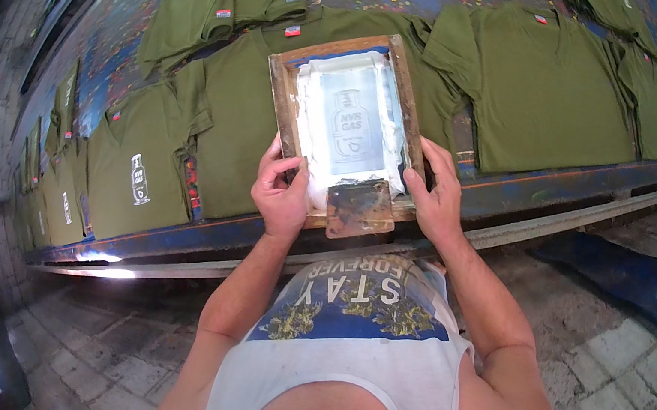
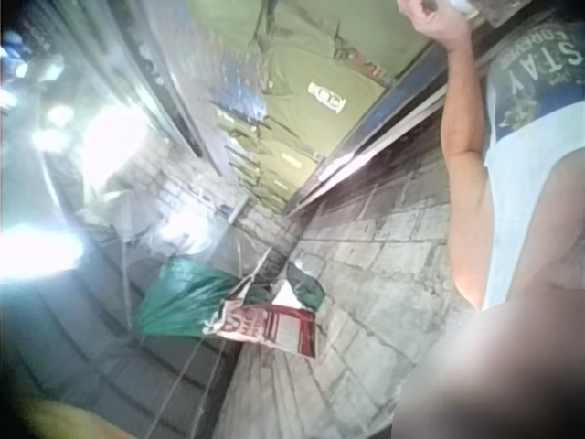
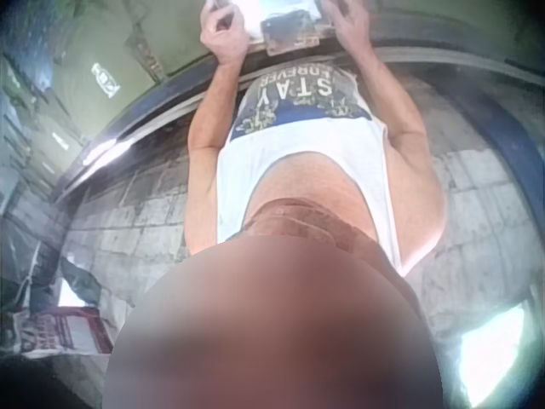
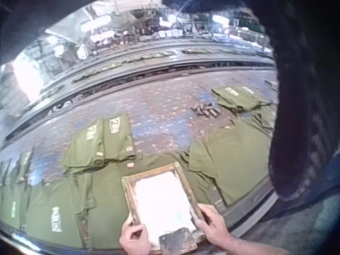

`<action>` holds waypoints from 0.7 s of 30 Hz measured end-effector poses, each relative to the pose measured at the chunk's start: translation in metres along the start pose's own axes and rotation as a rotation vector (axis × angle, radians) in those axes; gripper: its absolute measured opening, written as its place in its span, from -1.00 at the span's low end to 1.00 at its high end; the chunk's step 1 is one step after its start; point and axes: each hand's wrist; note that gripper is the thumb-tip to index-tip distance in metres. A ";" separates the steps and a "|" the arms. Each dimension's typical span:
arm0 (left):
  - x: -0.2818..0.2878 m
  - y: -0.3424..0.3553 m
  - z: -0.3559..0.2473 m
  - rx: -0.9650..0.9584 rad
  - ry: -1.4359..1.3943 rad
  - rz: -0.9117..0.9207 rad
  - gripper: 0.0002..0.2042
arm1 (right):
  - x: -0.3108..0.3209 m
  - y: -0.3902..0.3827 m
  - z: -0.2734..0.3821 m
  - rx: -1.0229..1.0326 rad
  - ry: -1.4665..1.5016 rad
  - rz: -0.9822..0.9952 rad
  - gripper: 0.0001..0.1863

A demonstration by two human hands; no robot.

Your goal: The person holds a wooden screen printing frame over a green t-shirt and repeatedly rubs a dark block across the screen to transfer ink. The person works on one shirt at a time, moving the block back and forth across the screen area. The shirts remain on the table during the process.

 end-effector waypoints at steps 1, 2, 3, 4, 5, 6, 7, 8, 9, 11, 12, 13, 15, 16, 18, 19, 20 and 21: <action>0.000 0.000 0.001 0.017 -0.009 0.001 -0.81 | 0.000 0.000 0.000 -0.005 0.008 -0.009 -0.37; 0.001 -0.001 0.001 0.041 -0.018 0.002 -0.81 | -0.001 -0.001 -0.001 -0.011 0.016 -0.023 -0.36; 0.001 -0.001 0.002 0.069 -0.035 0.002 -0.80 | -0.002 -0.001 -0.002 -0.014 0.023 -0.032 -0.35; 0.001 -0.002 0.003 0.067 -0.030 0.000 -0.80 | -0.002 -0.002 -0.003 -0.014 0.025 -0.036 -0.36; 0.001 -0.002 0.003 0.069 -0.031 -0.002 -0.80 | -0.003 -0.002 -0.004 -0.011 0.027 -0.035 -0.36; 0.001 -0.002 0.004 0.078 -0.040 -0.006 -0.80 | -0.004 -0.002 -0.005 -0.004 0.033 -0.041 -0.36; 0.000 -0.002 0.003 0.069 -0.035 -0.007 -0.80 | -0.004 0.000 -0.005 -0.013 0.026 -0.033 -0.36; 0.000 -0.002 0.003 0.069 -0.038 -0.010 -0.80 | -0.004 0.001 -0.004 -0.018 0.021 -0.032 -0.36; -0.001 -0.001 0.002 0.082 -0.045 -0.010 -0.80 | -0.003 0.003 -0.002 -0.031 0.014 -0.028 -0.36; 0.000 -0.001 0.000 0.089 -0.038 -0.004 -0.80 | 0.001 0.008 0.007 -0.051 -0.009 0.009 -0.34; 0.000 -0.001 -0.001 0.105 -0.045 -0.002 -0.80 | 0.004 0.012 0.014 -0.120 -0.026 0.025 -0.33; 0.000 -0.001 -0.002 0.086 -0.040 -0.002 -0.81 | 0.007 0.012 0.024 0.040 -0.152 0.058 -0.31; -0.002 -0.001 -0.003 0.062 -0.045 -0.006 -0.81 | 0.016 0.005 0.049 0.246 -0.412 0.118 -0.28; -0.002 -0.001 -0.003 0.062 -0.041 -0.008 -0.81 | 0.020 -0.002 0.064 0.325 -0.430 0.225 -0.30; -0.002 0.000 -0.002 0.060 -0.043 -0.014 -0.81 | 0.017 -0.006 0.080 0.421 -0.350 0.465 -0.36; -0.002 0.000 -0.001 0.067 -0.042 -0.011 -0.81 | 0.016 -0.007 0.085 0.450 -0.318 0.606 -0.38; -0.002 0.000 0.000 0.074 -0.043 -0.012 -0.81 | 0.013 -0.006 0.088 0.467 -0.355 0.575 -0.41; -0.002 0.000 0.000 0.097 -0.042 -0.016 -0.81 | 0.007 -0.004 0.088 0.486 -0.392 0.549 -0.43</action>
Point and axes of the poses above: each hand's wrist, its own y-axis towards the middle knuckle, its own x-axis out of the back of the hand, z = x × y, and after that the axes turned 8 degrees about x, right-handed
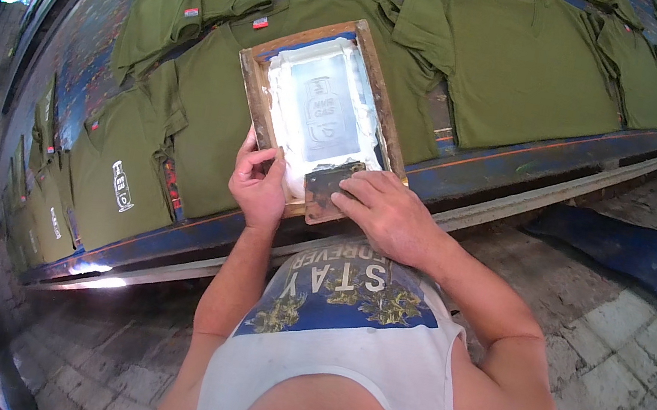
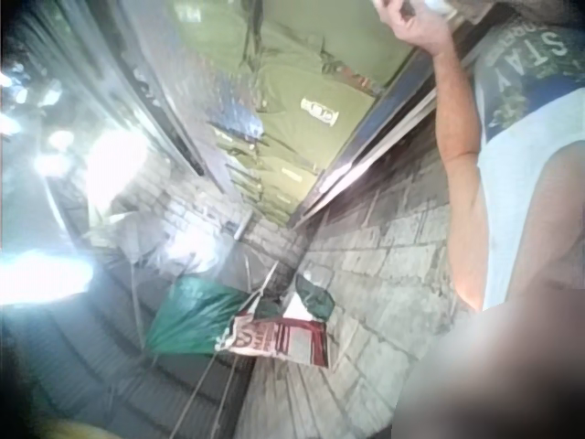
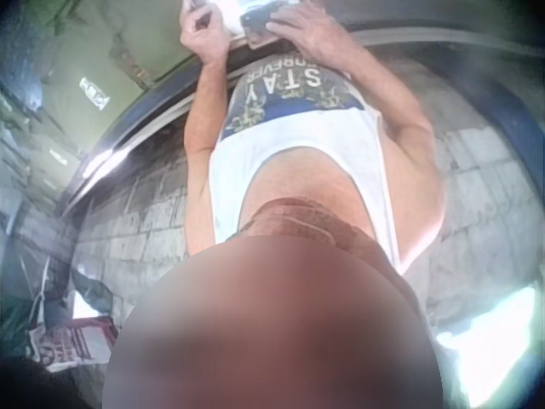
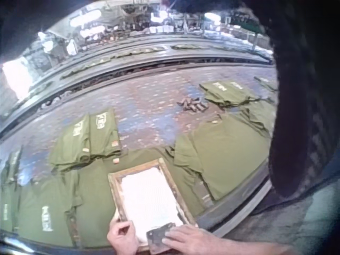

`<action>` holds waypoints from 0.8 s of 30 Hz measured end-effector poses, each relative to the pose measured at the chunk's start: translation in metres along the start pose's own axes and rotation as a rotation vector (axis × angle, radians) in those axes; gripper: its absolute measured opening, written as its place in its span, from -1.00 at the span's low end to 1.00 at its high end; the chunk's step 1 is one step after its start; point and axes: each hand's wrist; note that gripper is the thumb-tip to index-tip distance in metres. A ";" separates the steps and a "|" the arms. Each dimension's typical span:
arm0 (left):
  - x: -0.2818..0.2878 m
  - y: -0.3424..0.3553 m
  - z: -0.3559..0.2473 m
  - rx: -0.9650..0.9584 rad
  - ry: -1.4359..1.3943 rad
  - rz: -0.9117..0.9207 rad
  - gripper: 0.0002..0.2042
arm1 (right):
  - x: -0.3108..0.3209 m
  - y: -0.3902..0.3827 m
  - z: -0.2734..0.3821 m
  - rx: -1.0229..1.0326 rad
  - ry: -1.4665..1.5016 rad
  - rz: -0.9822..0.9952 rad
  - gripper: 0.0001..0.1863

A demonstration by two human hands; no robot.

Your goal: The person holds a wooden screen printing frame over a green t-shirt and repeatedly rubs a dark block across the screen to transfer ink. The person works on one shirt at a time, moving the block back and forth across the screen area. The shirts remain on the table during the process.

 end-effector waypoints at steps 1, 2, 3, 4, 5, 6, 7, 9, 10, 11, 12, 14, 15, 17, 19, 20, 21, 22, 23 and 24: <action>0.000 0.000 0.000 -0.016 0.009 0.009 -0.81 | -0.003 0.005 -0.001 0.008 -0.042 -0.033 -0.46; 0.001 0.000 0.000 -0.017 0.021 0.010 -0.81 | -0.004 0.008 -0.001 0.028 -0.060 -0.030 -0.50; 0.002 0.000 0.000 -0.022 0.035 0.012 -0.81 | -0.005 0.010 -0.001 0.049 -0.073 -0.044 -0.54; 0.002 0.001 0.000 -0.032 0.052 0.012 -0.80 | -0.007 0.014 -0.001 0.065 -0.082 -0.055 -0.57; 0.002 0.002 -0.001 -0.050 0.064 0.015 -0.79 | -0.008 0.020 -0.002 0.061 -0.087 -0.032 -0.59; 0.002 0.003 -0.001 -0.052 0.075 0.014 -0.78 | -0.010 0.028 -0.005 0.052 -0.090 -0.005 -0.60; 0.001 0.003 -0.001 -0.059 0.069 0.013 -0.75 | -0.009 0.033 -0.008 0.030 -0.085 0.046 -0.61; 0.000 0.003 -0.003 -0.043 0.058 -0.003 -0.70 | 0.001 0.038 -0.014 0.009 -0.004 0.032 -0.62; 0.001 0.004 -0.005 0.000 0.026 -0.009 -0.68 | 0.005 0.038 -0.015 -0.008 0.041 0.039 -0.62; 0.002 0.005 -0.006 0.042 -0.004 -0.011 -0.66 | 0.008 0.037 -0.014 -0.008 0.041 0.046 -0.61; 0.002 0.007 -0.008 0.082 -0.043 -0.014 -0.64 | 0.010 0.033 -0.012 -0.010 0.040 0.055 -0.61; 0.003 0.012 -0.012 0.109 -0.010 -0.021 -0.63 | 0.010 0.026 -0.008 -0.013 0.024 0.065 -0.60; 0.003 0.015 -0.015 0.154 0.013 -0.033 -0.62 | 0.007 0.022 -0.004 -0.014 0.009 0.068 -0.60; 0.005 0.021 -0.022 0.234 0.021 -0.010 -0.59 | -0.002 0.018 -0.002 -0.014 -0.016 0.037 -0.59; 0.005 0.026 -0.030 0.287 0.031 -0.003 -0.55 | -0.012 0.017 -0.005 -0.013 -0.031 -0.040 -0.58; 0.004 0.029 -0.034 0.283 0.032 -0.003 -0.52 | -0.016 0.020 -0.009 0.008 -0.044 -0.058 -0.58; 0.003 0.030 -0.037 0.252 0.026 0.009 -0.50 | -0.020 0.022 -0.013 0.025 -0.059 -0.089 -0.57; 0.003 0.031 -0.041 0.276 0.078 0.001 -0.49 | -0.022 0.024 -0.017 0.047 -0.070 -0.138 -0.57; 0.002 0.032 -0.045 0.274 0.121 0.003 -0.47 | -0.023 0.028 -0.022 0.039 -0.080 -0.113 -0.56; 0.002 0.034 -0.047 0.271 0.166 0.003 -0.46 | -0.024 0.034 -0.031 0.042 -0.087 -0.108 -0.56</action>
Point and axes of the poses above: each hand's wrist, its own y-axis towards the middle knuckle, its own x-axis out of the back of the hand, z = x × y, and after that the axes turned 8 degrees about x, right-handed
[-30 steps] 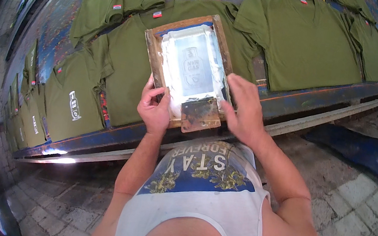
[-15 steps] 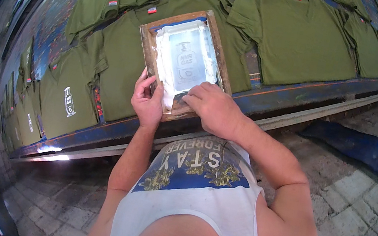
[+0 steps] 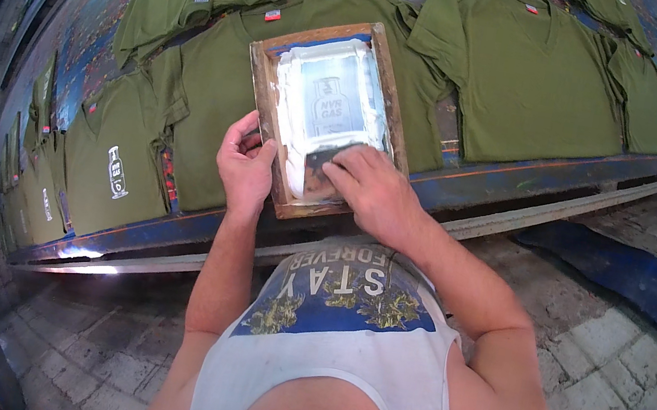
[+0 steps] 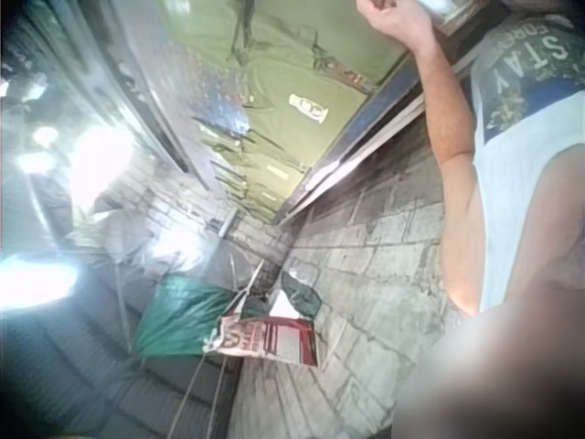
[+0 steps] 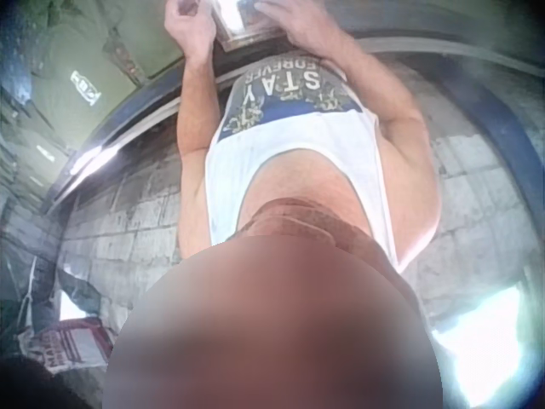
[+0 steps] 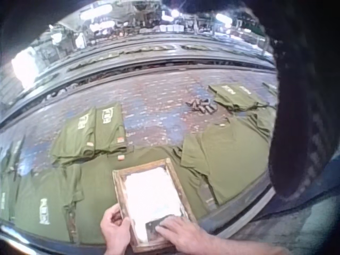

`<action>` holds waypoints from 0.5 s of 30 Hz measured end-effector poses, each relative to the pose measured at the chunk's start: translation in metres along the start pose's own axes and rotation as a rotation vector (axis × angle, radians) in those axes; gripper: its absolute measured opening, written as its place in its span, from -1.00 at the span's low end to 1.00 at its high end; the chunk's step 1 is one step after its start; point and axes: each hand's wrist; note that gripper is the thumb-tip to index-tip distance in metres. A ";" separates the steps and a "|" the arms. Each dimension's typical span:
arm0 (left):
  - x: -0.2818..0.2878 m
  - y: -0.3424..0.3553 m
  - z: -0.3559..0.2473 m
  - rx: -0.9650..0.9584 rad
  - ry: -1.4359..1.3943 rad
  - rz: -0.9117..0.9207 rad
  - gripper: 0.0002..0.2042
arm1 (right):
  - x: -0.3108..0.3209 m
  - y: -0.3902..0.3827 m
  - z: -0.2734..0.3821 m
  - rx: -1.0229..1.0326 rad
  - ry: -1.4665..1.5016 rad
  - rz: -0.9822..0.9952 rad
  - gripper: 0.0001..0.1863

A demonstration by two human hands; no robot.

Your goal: The person holds a wooden screen printing frame over a green t-shirt and repeatedly rubs a dark block across the screen to transfer ink. The person works on one shirt at a time, moving the block back and forth across the screen area. The shirts remain on the table during the process.

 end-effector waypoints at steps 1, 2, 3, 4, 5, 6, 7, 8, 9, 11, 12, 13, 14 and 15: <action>0.000 0.000 -0.003 0.011 0.000 0.005 -0.45 | -0.002 0.007 -0.009 -0.001 -0.008 0.014 -0.55; 0.000 0.000 -0.005 0.019 0.002 0.009 -0.44 | -0.004 0.015 -0.020 0.014 -0.028 -0.009 -0.56; 0.000 0.000 -0.007 0.033 0.007 0.011 -0.43 | -0.006 0.025 -0.031 0.025 -0.049 -0.022 -0.56; 0.001 0.001 -0.009 0.042 0.009 0.020 -0.42 | -0.007 0.036 -0.042 0.035 -0.070 -0.040 -0.57; 0.002 0.002 -0.011 0.059 0.014 0.029 -0.41 | -0.007 0.046 -0.052 0.021 -0.050 -0.049 -0.60; 0.002 0.003 -0.012 0.076 0.017 0.039 -0.40 | -0.007 0.056 -0.062 0.027 -0.057 -0.047 -0.59; 0.002 0.003 -0.013 0.085 0.011 0.035 -0.39 | -0.005 0.067 -0.072 0.033 -0.063 -0.044 -0.58; 0.002 0.003 -0.014 0.091 0.003 0.031 -0.37 | -0.003 0.077 -0.081 0.030 -0.071 -0.035 -0.56; 0.002 0.003 -0.015 0.097 -0.005 0.026 -0.36 | 0.003 0.088 -0.091 0.044 -0.046 0.001 -0.50; 0.003 0.003 -0.016 0.091 0.034 0.021 -0.35 | 0.009 0.106 -0.105 0.029 -0.091 -0.001 -0.52; 0.003 0.003 -0.016 0.087 0.053 0.018 -0.34 | 0.011 0.115 -0.110 0.043 -0.115 -0.020 -0.53; 0.003 0.003 -0.016 0.086 0.055 0.021 -0.34 | 0.013 0.123 -0.115 0.050 -0.140 -0.050 -0.55; 0.002 0.003 -0.016 0.083 0.057 0.023 -0.33 | 0.015 0.127 -0.117 0.030 -0.128 -0.004 -0.54; 0.003 0.004 -0.015 0.086 0.063 0.023 -0.33 | 0.017 0.130 -0.119 0.020 -0.120 0.031 -0.54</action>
Point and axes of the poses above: each hand's wrist, its own y-axis towards the middle knuckle, its own x-axis out of the back of the hand, z = x × y, and after that the axes turned 8 degrees about x, right-handed
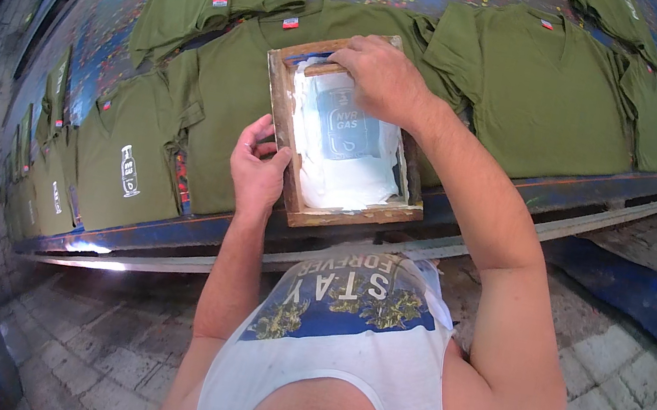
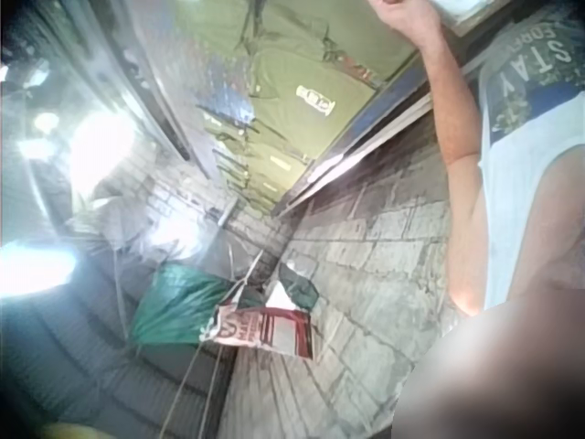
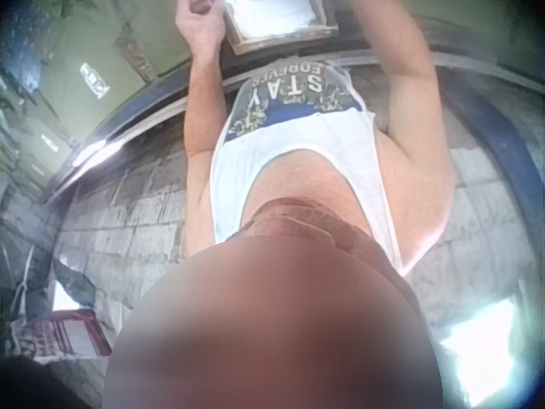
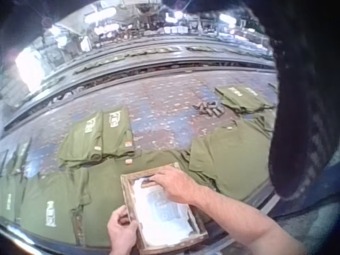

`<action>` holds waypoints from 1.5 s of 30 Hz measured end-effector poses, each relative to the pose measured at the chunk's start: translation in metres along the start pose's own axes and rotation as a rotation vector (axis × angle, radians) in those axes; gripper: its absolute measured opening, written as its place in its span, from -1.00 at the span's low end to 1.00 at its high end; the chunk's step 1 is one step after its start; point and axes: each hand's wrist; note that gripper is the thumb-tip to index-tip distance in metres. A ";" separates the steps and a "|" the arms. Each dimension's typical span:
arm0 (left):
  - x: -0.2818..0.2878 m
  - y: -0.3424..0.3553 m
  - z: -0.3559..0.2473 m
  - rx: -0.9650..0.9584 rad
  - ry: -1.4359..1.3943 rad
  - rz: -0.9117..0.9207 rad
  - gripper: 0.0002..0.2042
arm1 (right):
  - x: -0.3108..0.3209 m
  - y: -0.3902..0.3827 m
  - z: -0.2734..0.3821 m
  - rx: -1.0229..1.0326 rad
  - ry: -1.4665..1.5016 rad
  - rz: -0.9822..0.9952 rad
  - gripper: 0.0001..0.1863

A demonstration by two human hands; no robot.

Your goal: The person holds a wooden screen printing frame over a green t-shirt and repeatedly rubs a dark block across the screen to transfer ink. The person works on one shirt at a time, moving the block back and forth across the screen area. The shirts remain on the table during the process.

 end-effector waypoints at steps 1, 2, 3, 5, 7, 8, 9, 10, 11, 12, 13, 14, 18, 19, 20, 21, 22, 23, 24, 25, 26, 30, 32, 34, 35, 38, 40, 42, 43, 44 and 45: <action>0.000 0.001 0.000 -0.017 -0.001 0.003 -0.33 | 0.002 0.001 -0.001 -0.030 0.007 0.058 -0.53; 0.001 0.001 0.001 -0.024 0.000 0.006 -0.33 | 0.003 0.000 0.000 0.016 -0.009 0.061 -0.52; 0.001 0.000 0.001 -0.030 0.002 0.011 -0.33 | 0.004 -0.004 0.003 0.037 -0.024 0.088 -0.51; 0.002 0.001 0.001 -0.025 -0.014 0.018 -0.33 | 0.006 -0.015 0.014 0.078 -0.038 0.112 -0.52; 0.003 0.001 0.001 -0.023 -0.018 0.025 -0.33 | 0.008 -0.033 0.030 0.132 -0.035 0.088 -0.55; 0.003 0.001 0.001 -0.019 -0.012 0.025 -0.33 | 0.007 -0.043 0.040 0.136 -0.031 0.081 -0.61; 0.003 0.002 0.001 -0.016 -0.006 0.025 -0.34 | 0.006 -0.054 0.052 0.122 -0.029 0.089 -0.62; 0.003 0.003 0.001 -0.013 -0.004 0.027 -0.34 | 0.005 -0.065 0.063 0.120 -0.026 0.080 -0.63; 0.004 0.003 0.001 -0.012 -0.003 0.029 -0.33 | 0.005 -0.076 0.075 0.119 -0.024 0.069 -0.64; 0.004 0.004 0.001 -0.009 -0.003 0.030 -0.33 | 0.004 -0.087 0.086 0.110 -0.007 0.066 -0.65; 0.004 0.004 0.002 -0.005 -0.004 0.030 -0.33 | 0.004 -0.098 0.098 0.101 0.009 0.060 -0.65; 0.005 0.005 0.002 -0.001 -0.005 0.031 -0.33 | 0.004 -0.108 0.109 0.091 0.025 0.057 -0.65; 0.006 0.004 0.002 -0.004 -0.015 0.034 -0.33 | 0.008 -0.132 0.140 0.022 0.084 0.087 -0.61; 0.006 0.004 0.001 0.002 -0.016 0.035 -0.33 | 0.010 -0.133 0.141 0.014 0.100 0.108 -0.59; 0.006 0.004 0.000 0.005 -0.014 0.035 -0.33 | 0.012 -0.131 0.141 0.004 0.124 0.124 -0.58; 0.006 0.003 -0.001 0.007 -0.012 0.034 -0.33 | 0.015 -0.129 0.140 -0.005 0.148 0.140 -0.56; 0.006 0.003 -0.002 0.003 -0.010 0.034 -0.33 | 0.017 -0.126 0.137 -0.014 0.165 0.117 -0.56; 0.005 0.003 -0.003 -0.003 -0.008 0.033 -0.33 | 0.019 -0.121 0.131 -0.022 0.183 0.095 -0.56; 0.005 0.003 -0.004 0.006 0.001 0.027 -0.33 | 0.021 -0.118 0.127 -0.032 0.205 0.076 -0.56; 0.005 0.002 -0.004 -0.004 0.000 0.030 -0.33 | 0.025 -0.117 0.125 -0.038 0.225 0.070 -0.56; 0.005 0.002 -0.004 -0.003 0.005 0.031 -0.33 | 0.028 -0.118 0.124 -0.045 0.246 0.067 -0.56; 0.005 0.002 -0.001 -0.015 -0.010 0.032 -0.33 | 0.030 -0.136 0.137 -0.040 0.244 0.088 -0.59; 0.005 0.004 0.000 -0.009 0.002 0.037 -0.34 | 0.022 -0.145 0.145 -0.027 0.189 0.028 -0.59; 0.006 0.005 0.000 -0.014 0.025 0.031 -0.34 | 0.011 -0.149 0.146 0.020 0.131 -0.080 -0.59; 0.006 0.005 -0.001 -0.015 0.041 0.024 -0.34 | 0.005 -0.148 0.143 0.025 0.110 -0.073 -0.59; 0.005 0.005 -0.006 -0.012 0.073 0.018 -0.35 | -0.003 -0.143 0.127 0.059 0.065 -0.122 -0.60; 0.004 0.002 -0.009 -0.005 0.091 0.005 -0.36 | -0.009 -0.131 0.109 0.077 0.035 -0.107 -0.61; 0.001 0.000 -0.011 0.009 0.110 -0.018 -0.37 | -0.012 -0.114 0.088 0.093 0.041 -0.126 -0.54; 0.000 -0.001 -0.013 0.003 0.102 -0.022 -0.37 | -0.013 -0.102 0.076 0.097 0.044 -0.130 -0.51; -0.002 -0.004 -0.013 0.003 0.097 -0.024 -0.38 | -0.013 -0.090 0.065 0.114 0.026 -0.143 -0.50; -0.002 -0.005 -0.013 -0.018 0.093 -0.025 -0.38 | -0.013 -0.080 0.055 0.119 0.010 -0.131 -0.53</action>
Point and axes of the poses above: each hand's wrist, its own y-axis towards the middle knuckle, its own x-axis out of the back of the hand, z = x × y, and after that the axes turned 8 degrees about x, right-handed
